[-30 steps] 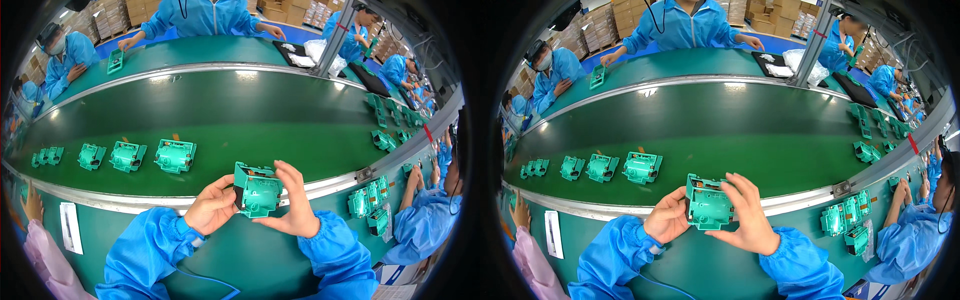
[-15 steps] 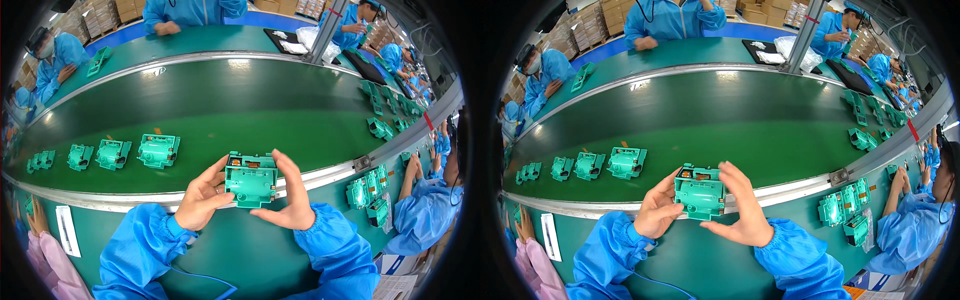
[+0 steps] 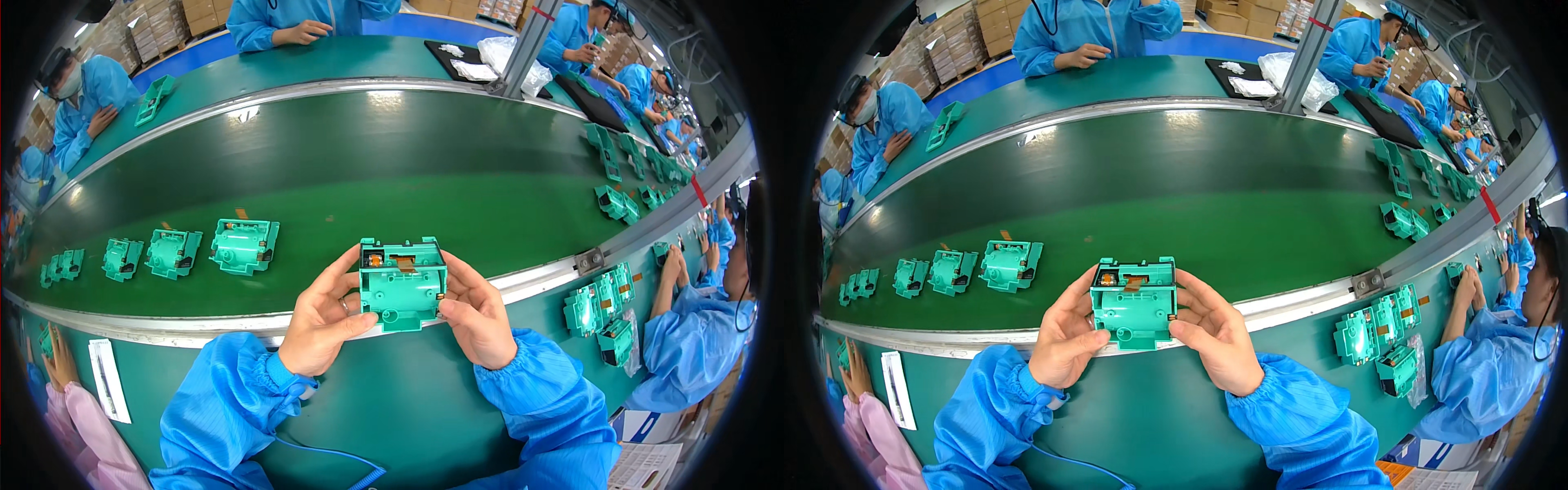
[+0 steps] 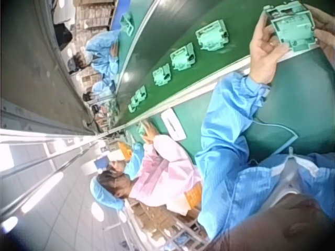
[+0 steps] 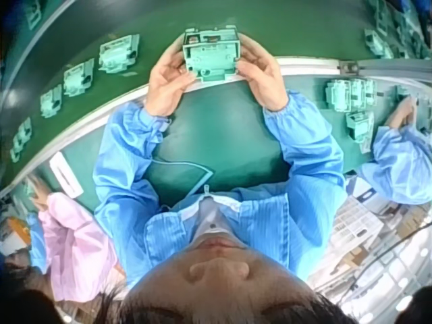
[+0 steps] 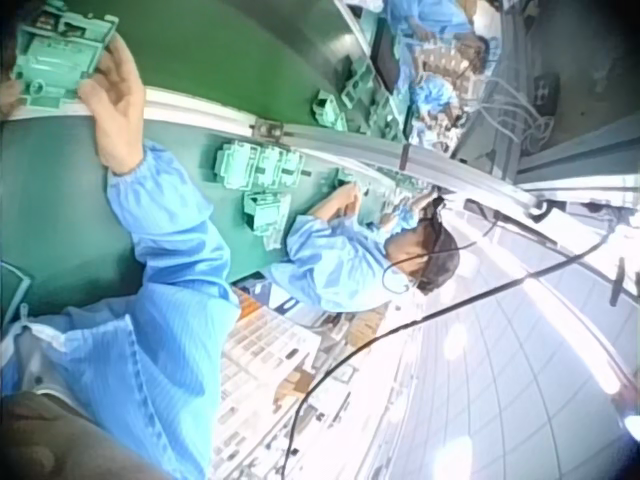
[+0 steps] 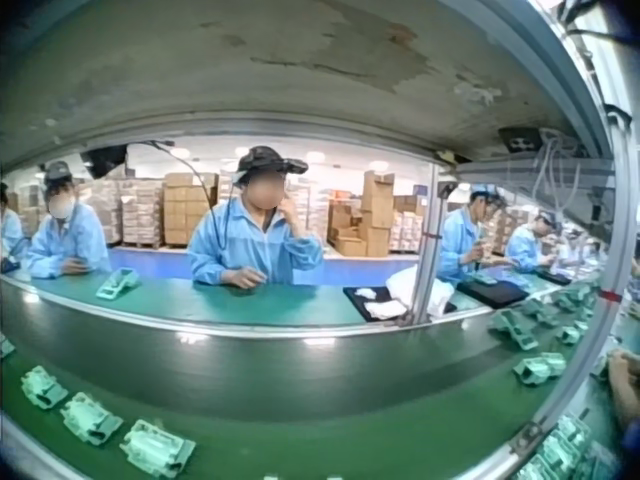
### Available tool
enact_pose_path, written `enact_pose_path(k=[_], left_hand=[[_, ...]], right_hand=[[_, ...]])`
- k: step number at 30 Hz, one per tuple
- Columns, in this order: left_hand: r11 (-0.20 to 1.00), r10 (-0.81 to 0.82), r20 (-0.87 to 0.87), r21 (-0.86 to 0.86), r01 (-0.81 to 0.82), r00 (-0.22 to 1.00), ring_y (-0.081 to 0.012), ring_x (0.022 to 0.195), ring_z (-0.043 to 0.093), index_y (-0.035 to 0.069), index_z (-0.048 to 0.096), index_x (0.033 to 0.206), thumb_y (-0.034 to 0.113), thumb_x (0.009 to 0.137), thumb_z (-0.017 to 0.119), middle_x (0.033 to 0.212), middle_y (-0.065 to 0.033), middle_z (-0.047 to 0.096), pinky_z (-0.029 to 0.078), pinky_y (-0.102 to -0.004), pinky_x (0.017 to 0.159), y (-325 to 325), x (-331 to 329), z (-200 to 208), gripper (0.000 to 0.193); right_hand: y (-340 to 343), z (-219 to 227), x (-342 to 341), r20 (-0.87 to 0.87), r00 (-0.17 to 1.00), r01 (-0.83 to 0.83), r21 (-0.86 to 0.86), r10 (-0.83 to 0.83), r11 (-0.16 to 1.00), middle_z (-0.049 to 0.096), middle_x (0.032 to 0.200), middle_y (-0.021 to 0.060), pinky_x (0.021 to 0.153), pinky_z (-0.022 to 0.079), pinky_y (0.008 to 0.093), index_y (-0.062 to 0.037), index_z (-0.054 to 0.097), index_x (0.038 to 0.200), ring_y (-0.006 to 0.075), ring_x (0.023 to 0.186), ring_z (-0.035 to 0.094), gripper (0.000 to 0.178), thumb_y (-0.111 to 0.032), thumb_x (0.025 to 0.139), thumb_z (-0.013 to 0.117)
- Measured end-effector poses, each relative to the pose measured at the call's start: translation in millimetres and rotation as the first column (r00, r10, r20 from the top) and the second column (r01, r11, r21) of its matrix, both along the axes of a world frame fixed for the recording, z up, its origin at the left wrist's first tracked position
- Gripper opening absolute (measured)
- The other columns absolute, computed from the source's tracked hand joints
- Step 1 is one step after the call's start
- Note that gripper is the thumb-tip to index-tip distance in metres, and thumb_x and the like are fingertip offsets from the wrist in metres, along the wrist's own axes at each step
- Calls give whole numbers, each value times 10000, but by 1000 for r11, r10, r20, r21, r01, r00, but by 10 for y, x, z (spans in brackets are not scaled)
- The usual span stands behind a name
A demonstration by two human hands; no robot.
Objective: The person assembles small electronic components, flexible flat cables, and circuit boards into green plastic housings by hand.
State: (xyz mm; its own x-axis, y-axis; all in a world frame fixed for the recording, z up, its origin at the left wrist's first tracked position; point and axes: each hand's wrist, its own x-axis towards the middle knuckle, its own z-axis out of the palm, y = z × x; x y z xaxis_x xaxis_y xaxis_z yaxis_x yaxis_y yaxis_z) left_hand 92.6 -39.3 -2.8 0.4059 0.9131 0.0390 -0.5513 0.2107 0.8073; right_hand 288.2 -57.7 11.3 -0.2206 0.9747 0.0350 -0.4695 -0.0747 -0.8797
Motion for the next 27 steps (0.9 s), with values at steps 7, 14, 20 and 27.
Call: enact_pose_path(k=[7, 14, 20, 27], left_hand=[[998, -24, -48, 50, 27, 999, -233, 1033, 494, 47, 206, 1348, -71, 726, 604, 1203, -176, 420, 441, -365, 863, 15, 13, 8, 747], [997, -21, -47, 73, 24, 999, -230, 1026, 498, 53, 208, 1349, -63, 729, 610, 1203, -174, 419, 443, -367, 855, 27, 10, -36, 748], [996, -27, -50, 79, 31, 998, -229, 1020, 500, 55, 210, 1349, -61, 728, 612, 1203, -173, 419, 440, -368, 859, 28, 17, -22, 749], [999, -15, -24, 46, 16, 1000, -248, 1096, 457, 50, 204, 1350, -77, 722, 597, 1237, -172, 400, 404, -370, 909, 17, 26, -9, 752]], right_hand=[[0, -13, 20, 47, 999, 23, -46, -21, 999, 442, 1207, 184, 904, 393, 331, 53, 278, 1290, 229, 1082, 480, 548, 47, 772, 457], [-5, -41, 2, 106, 993, 58, -3, -57, 998, 443, 1204, 186, 901, 394, 324, 58, 286, 1285, 225, 1077, 482, 542, 53, 765, 439], [9, -48, 18, 129, 991, 49, -7, -48, 999, 442, 1207, 184, 909, 383, 324, 55, 275, 1292, 219, 1081, 478, 552, 52, 762, 427], [39, 10, 44, 4, 1000, -5, -65, 5, 998, 463, 1189, 167, 906, 392, 332, 40, 305, 1280, 218, 1064, 491, 536, 20, 778, 493]])
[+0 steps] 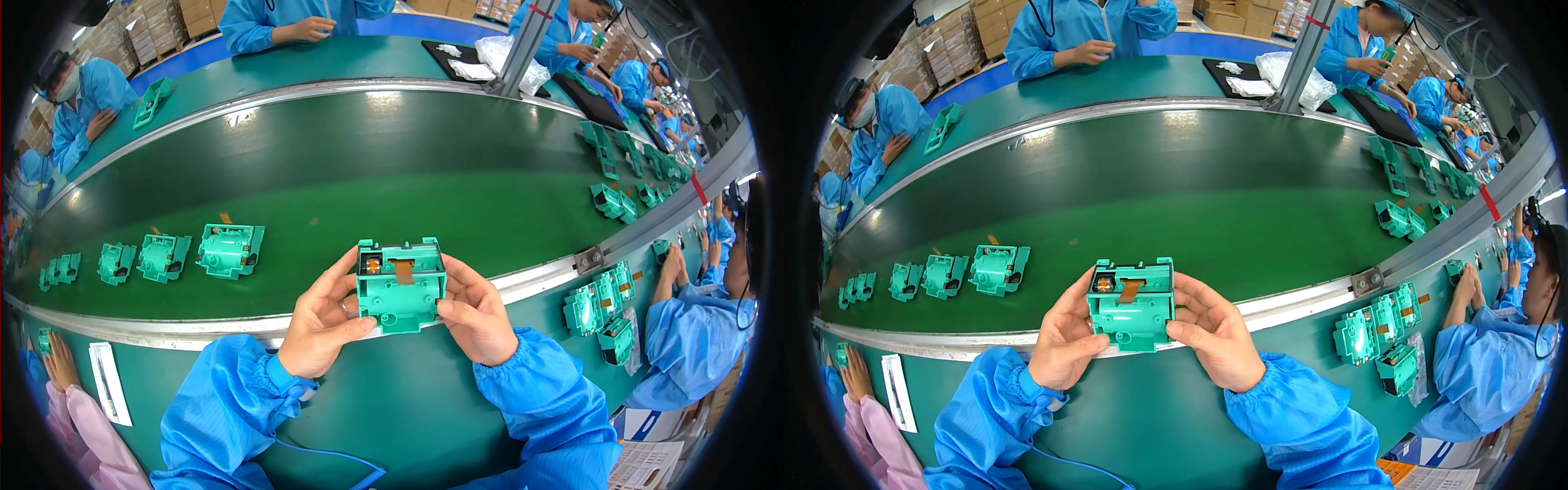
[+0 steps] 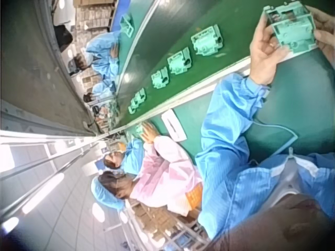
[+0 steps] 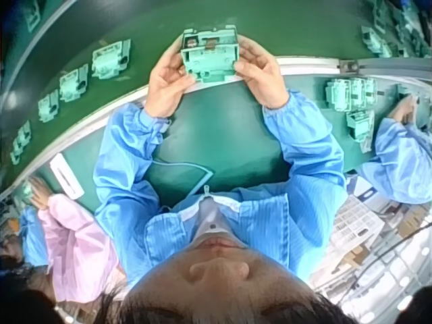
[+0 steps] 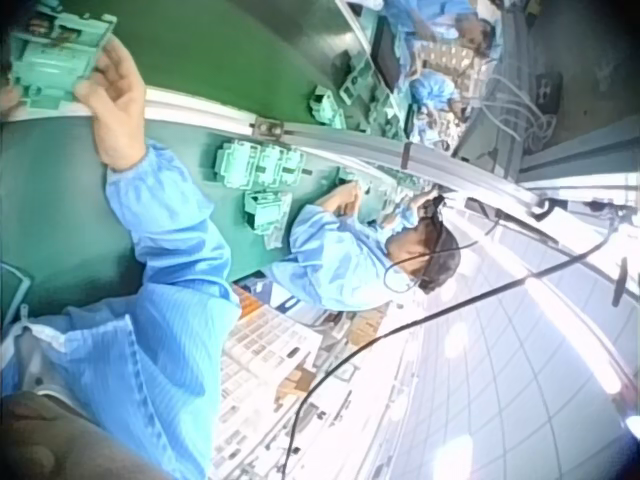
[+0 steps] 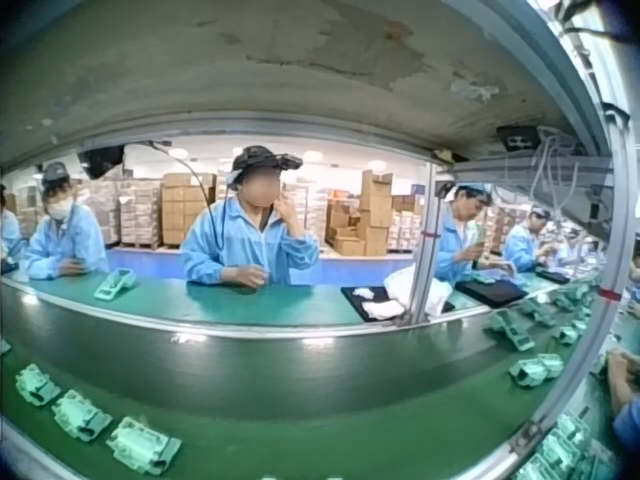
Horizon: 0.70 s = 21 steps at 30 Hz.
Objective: The person assembles small electronic components, flexible flat cables, and circuit boards into green plastic housings by hand.
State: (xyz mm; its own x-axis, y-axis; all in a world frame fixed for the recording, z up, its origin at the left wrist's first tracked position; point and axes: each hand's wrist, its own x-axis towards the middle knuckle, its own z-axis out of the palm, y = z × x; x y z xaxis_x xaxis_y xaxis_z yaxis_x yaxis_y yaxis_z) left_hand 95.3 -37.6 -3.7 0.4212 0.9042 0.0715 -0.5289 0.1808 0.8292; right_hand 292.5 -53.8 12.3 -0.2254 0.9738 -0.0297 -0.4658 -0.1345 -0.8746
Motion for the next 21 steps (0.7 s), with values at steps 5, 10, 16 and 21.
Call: enact_pose_path(k=[5, 10, 16, 21], left_hand=[[999, -31, 55, 46, 29, 998, -238, 1151, 415, 55, 185, 1358, -91, 725, 575, 1287, -154, 364, 370, -369, 944, -7, 16, 9, 758], [975, -185, 134, -100, 199, 974, -231, 1151, 416, 38, 185, 1353, -40, 784, 526, 1295, -128, 359, 395, -365, 923, -10, 6, 88, 668], [965, -156, 79, -200, 169, 985, -230, 1141, 424, 27, 207, 1342, 38, 853, 460, 1296, -139, 349, 391, -380, 929, 7, -23, -10, 551], [988, -125, -9, -87, 124, 992, -238, 1151, 395, 19, 192, 1346, 32, 814, 540, 1290, -152, 348, 354, -379, 950, -12, 8, -72, 635]], right_hand=[[21, -27, 62, -112, 984, -135, 29, 137, 990, 489, 1162, 135, 888, 414, 340, 11, 341, 1258, 211, 1049, 496, 576, -10, 750, 611], [23, -88, 93, -214, 962, -166, 32, 169, 986, 537, 1103, 124, 859, 434, 337, -1, 387, 1203, 189, 1001, 526, 490, -11, 764, 605], [-26, 6, 10, -230, 972, -79, -86, 58, 993, 595, 992, 115, 766, 488, 305, 0, 409, 1161, 166, 890, 581, 367, -34, 822, 547], [-101, 33, -83, -75, 996, 41, -60, -46, 997, 605, 973, 117, 677, 517, 254, 7, 420, 1130, 157, 844, 598, 325, -48, 833, 542]])
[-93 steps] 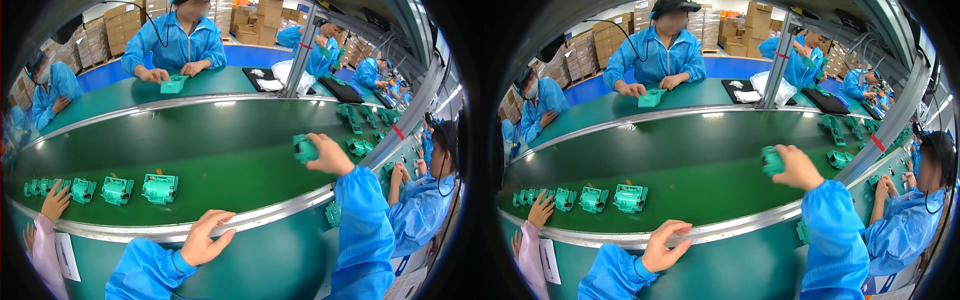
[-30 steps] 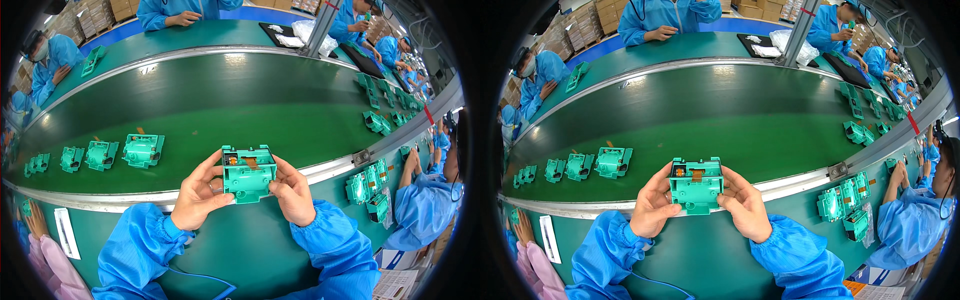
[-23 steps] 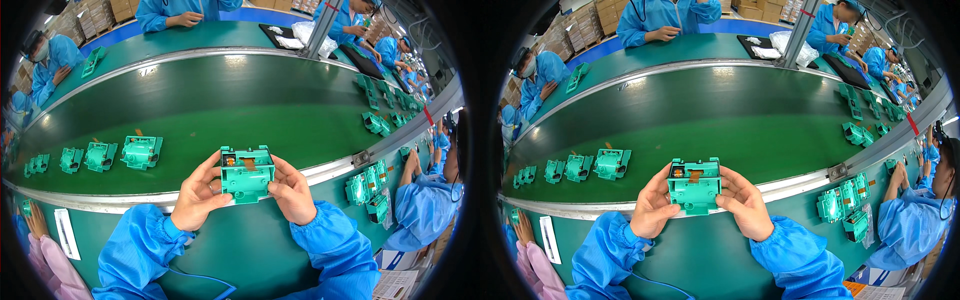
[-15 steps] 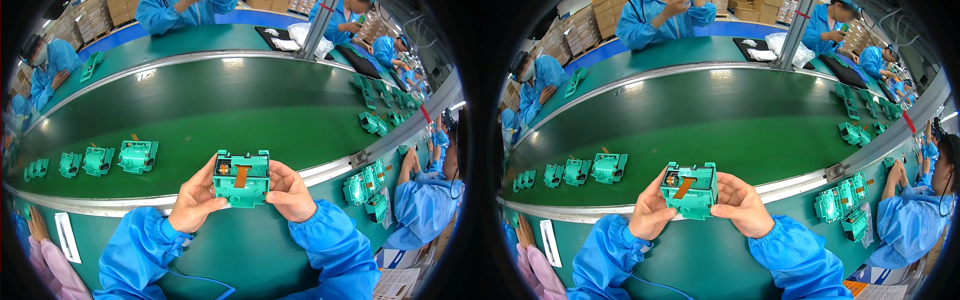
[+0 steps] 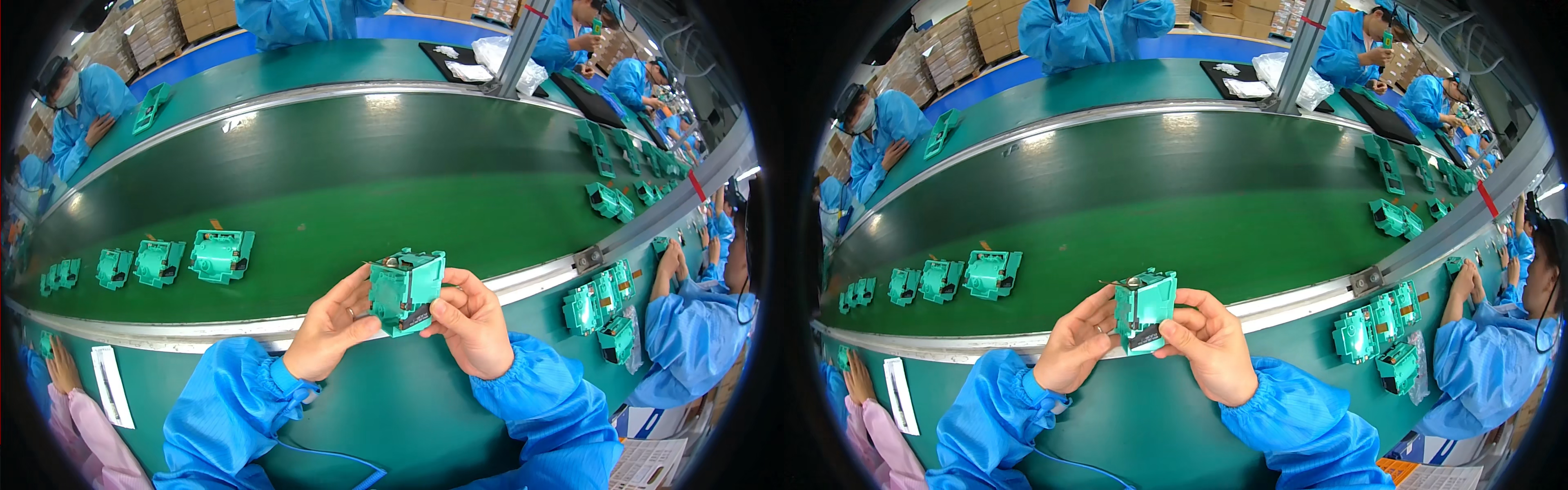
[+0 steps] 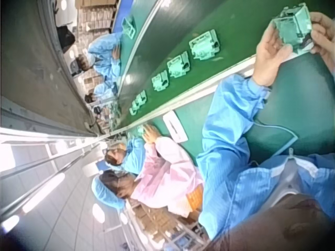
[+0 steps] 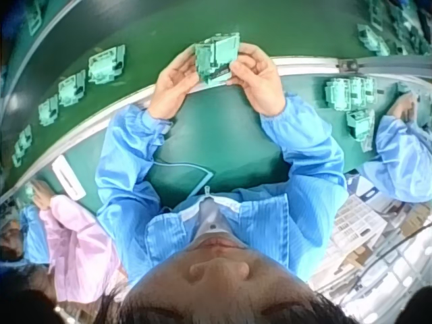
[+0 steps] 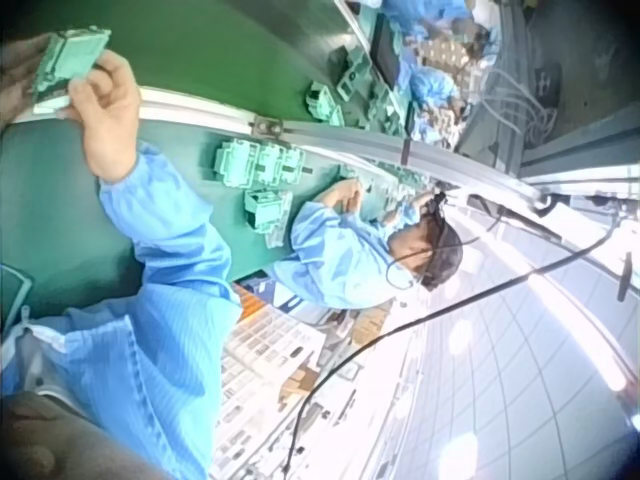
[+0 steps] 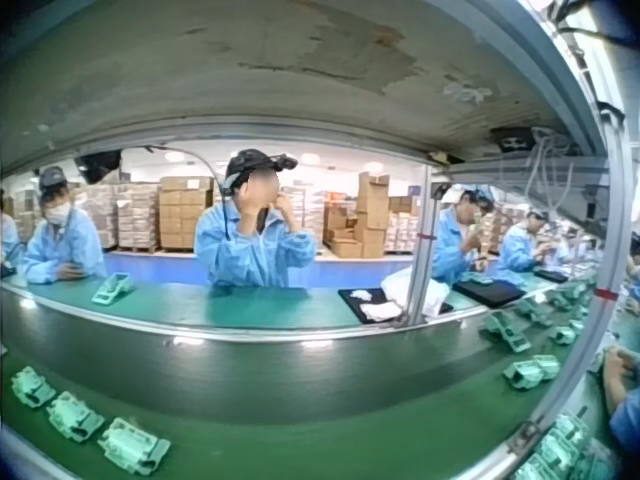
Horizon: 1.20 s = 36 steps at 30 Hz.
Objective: The person assembles small electronic components, flexible flat cables, and circuit boards into green plastic housings by hand.
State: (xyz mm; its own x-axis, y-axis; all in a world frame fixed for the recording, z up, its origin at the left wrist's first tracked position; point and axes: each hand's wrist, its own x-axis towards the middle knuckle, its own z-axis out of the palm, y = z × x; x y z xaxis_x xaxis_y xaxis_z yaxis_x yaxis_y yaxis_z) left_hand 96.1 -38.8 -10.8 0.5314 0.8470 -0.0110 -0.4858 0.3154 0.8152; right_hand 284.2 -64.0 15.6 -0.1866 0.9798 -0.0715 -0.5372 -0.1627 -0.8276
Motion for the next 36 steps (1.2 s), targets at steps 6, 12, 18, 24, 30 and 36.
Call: enact_pose_path(k=[6, 12, 18, 24, 30, 36], left_hand=[[983, 80, -87, 173, -64, 993, -235, 1150, 373, 16, 153, 1356, 26, 712, 673, 1261, -161, 363, 353, -389, 934, -42, 32, 30, 827], [815, 398, -327, 555, -167, 857, -246, 1144, 395, -1, 154, 1350, 26, 621, 699, 1258, -169, 356, 344, -391, 944, -115, 16, 109, 910], [451, 732, -310, 888, -90, 607, -384, 1079, 439, -34, 281, 1288, 90, 525, 725, 1202, -240, 419, 361, -421, 895, -126, -14, 139, 891], [353, 769, -261, 935, -47, 584, -404, 1067, 442, -38, 302, 1275, 83, 515, 718, 1209, -243, 419, 365, -438, 887, -96, -3, 149, 875], [364, 814, -369, 926, 100, 449, -325, 1008, 446, -36, 315, 1261, 157, 501, 716, 1133, -190, 460, 319, -405, 884, -105, 60, 236, 881], [420, 895, -419, 907, 28, 153, -293, 956, 423, 17, 403, 1192, 147, 509, 692, 1028, -137, 468, 304, -395, 846, 54, 73, 422, 753]], right_hand=[[-86, 1, -117, 140, 988, 43, 107, -58, 993, 609, 961, 126, 667, 518, 253, 11, 422, 1113, 148, 845, 595, 325, -13, 818, 553], [-109, -99, -109, 155, 988, -29, 246, -10, 969, 593, 996, 127, 771, 458, 268, 23, 418, 1120, 152, 913, 562, 304, -9, 836, 521], [-127, -174, -70, 121, 992, -3, 331, -39, 944, 554, 1044, 123, 827, 414, 286, 42, 438, 1116, 149, 958, 515, 271, -56, 868, 482], [-109, -149, -80, 118, 990, 29, 376, -79, 926, 565, 1011, 113, 814, 414, 267, 49, 462, 1076, 128, 927, 521, 232, -48, 867, 486], [-86, -103, 18, 236, 969, 10, 263, -74, 965, 555, 1044, 96, 842, 400, 255, 22, 443, 1112, 114, 976, 505, 244, -24, 873, 463], [-36, -87, 73, 307, 945, 41, 225, -111, 974, 527, 1084, 111, 918, 382, 308, -4, 420, 1136, 173, 1059, 486, 307, -85, 857, 520]])
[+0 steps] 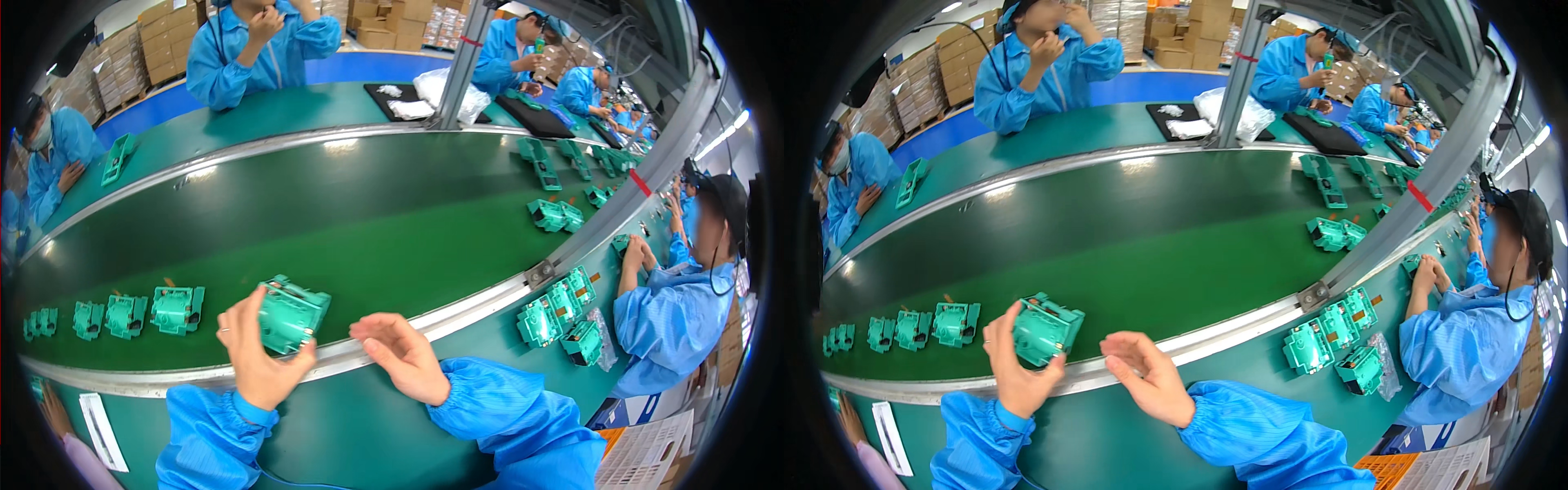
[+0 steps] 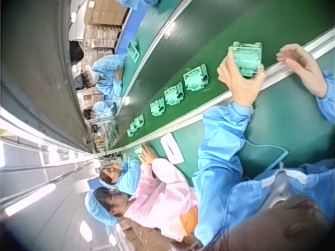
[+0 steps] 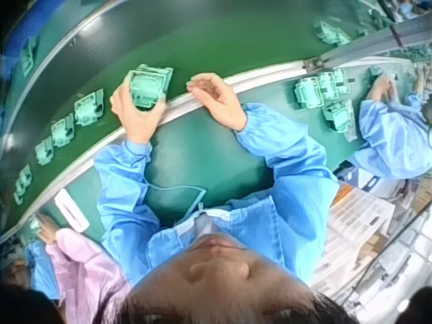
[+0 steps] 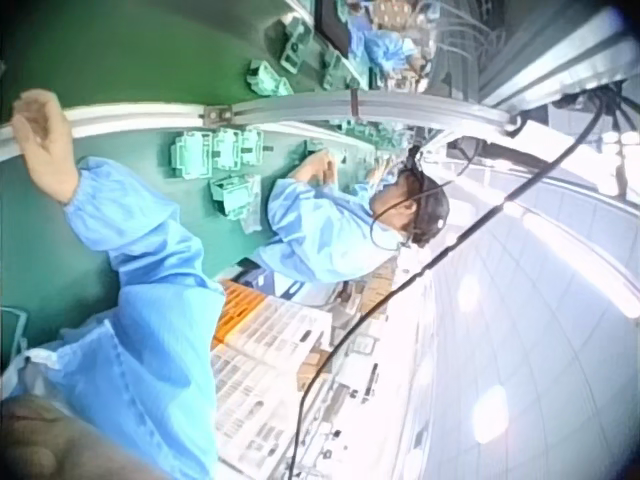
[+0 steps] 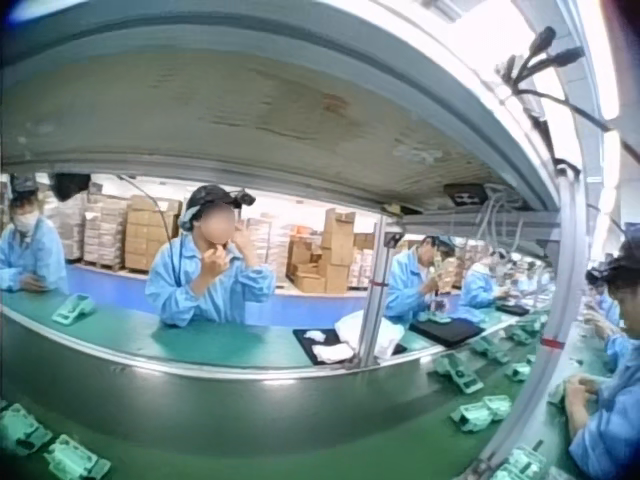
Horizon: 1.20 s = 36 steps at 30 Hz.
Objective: The person assembles small electronic components, flexible flat cables, and circuit boards into green plastic housings by hand.
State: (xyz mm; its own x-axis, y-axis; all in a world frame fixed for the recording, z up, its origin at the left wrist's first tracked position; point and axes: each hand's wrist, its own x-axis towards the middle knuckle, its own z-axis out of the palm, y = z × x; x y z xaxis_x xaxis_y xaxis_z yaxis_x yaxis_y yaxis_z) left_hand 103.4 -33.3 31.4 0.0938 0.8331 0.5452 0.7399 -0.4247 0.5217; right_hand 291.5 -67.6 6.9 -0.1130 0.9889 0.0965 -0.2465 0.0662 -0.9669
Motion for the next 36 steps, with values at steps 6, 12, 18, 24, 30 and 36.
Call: enact_pose_path(k=[6, 12, 18, 24, 30, 36], left_hand=[[976, 215, -2, -40, -215, 977, -289, 952, 403, 68, 429, 1172, 163, 538, 695, 979, -110, 417, 294, -410, 837, 154, -82, -45, 694], [963, 250, 9, -104, -248, 968, -301, 1017, 366, 75, 413, 1193, 160, 579, 688, 1053, -127, 389, 275, -434, 881, 151, -89, -22, 679], [944, 304, 12, -138, -300, 953, -326, 1092, 320, 79, 356, 1250, 169, 614, 687, 1176, -155, 326, 240, -449, 929, 105, -60, 10, 722], [948, 318, 25, 7, -318, 948, -328, 1108, 308, 63, 304, 1273, 125, 619, 682, 1197, -174, 307, 231, -449, 945, 38, -24, 42, 758], [959, -76, 46, 276, 61, 996, -343, 1064, 331, 18, 361, 1166, -4, 626, 582, 1161, -195, 321, 266, -437, 923, -191, -6, -16, 584], [954, -198, -22, 227, 198, 980, -332, 1005, 345, 27, 426, 1079, 21, 619, 605, 1081, -174, 388, 292, -442, 863, -267, 85, 20, 494]], right_hand=[[-50, 23, 59, 29, 997, -75, 11, 74, 997, 551, 1040, 101, 876, 422, 297, 5, 470, 1078, 167, 987, 536, 266, -102, 846, 545], [-72, 145, 121, 62, 994, -88, 3, 88, 996, 562, 1016, 85, 865, 413, 299, -13, 482, 1080, 157, 995, 524, 239, -75, 853, 524], [222, 724, 573, 748, 601, -208, 488, -283, 848, 520, 1011, 162, 788, 431, 376, -13, 495, 1055, 329, 919, 511, 380, -163, 732, 627], [891, 863, 1705, 820, -271, -167, 475, -504, 864, 484, 1048, 116, 791, 439, 380, -72, 480, 1081, 296, 972, 484, 569, -146, 574, 725], [1306, 343, 2892, 598, -762, 112, 500, -249, 859, 505, 1074, 44, 884, 308, 497, -147, 513, 1089, 326, 1152, 376, 280, -183, 822, 437], [1313, 179, 3095, 651, -758, 259, 368, -48, 893, 548, 1066, 22, 947, 253, 533, -160, 499, 1134, 305, 1206, 342, 304, -181, 844, 410]])
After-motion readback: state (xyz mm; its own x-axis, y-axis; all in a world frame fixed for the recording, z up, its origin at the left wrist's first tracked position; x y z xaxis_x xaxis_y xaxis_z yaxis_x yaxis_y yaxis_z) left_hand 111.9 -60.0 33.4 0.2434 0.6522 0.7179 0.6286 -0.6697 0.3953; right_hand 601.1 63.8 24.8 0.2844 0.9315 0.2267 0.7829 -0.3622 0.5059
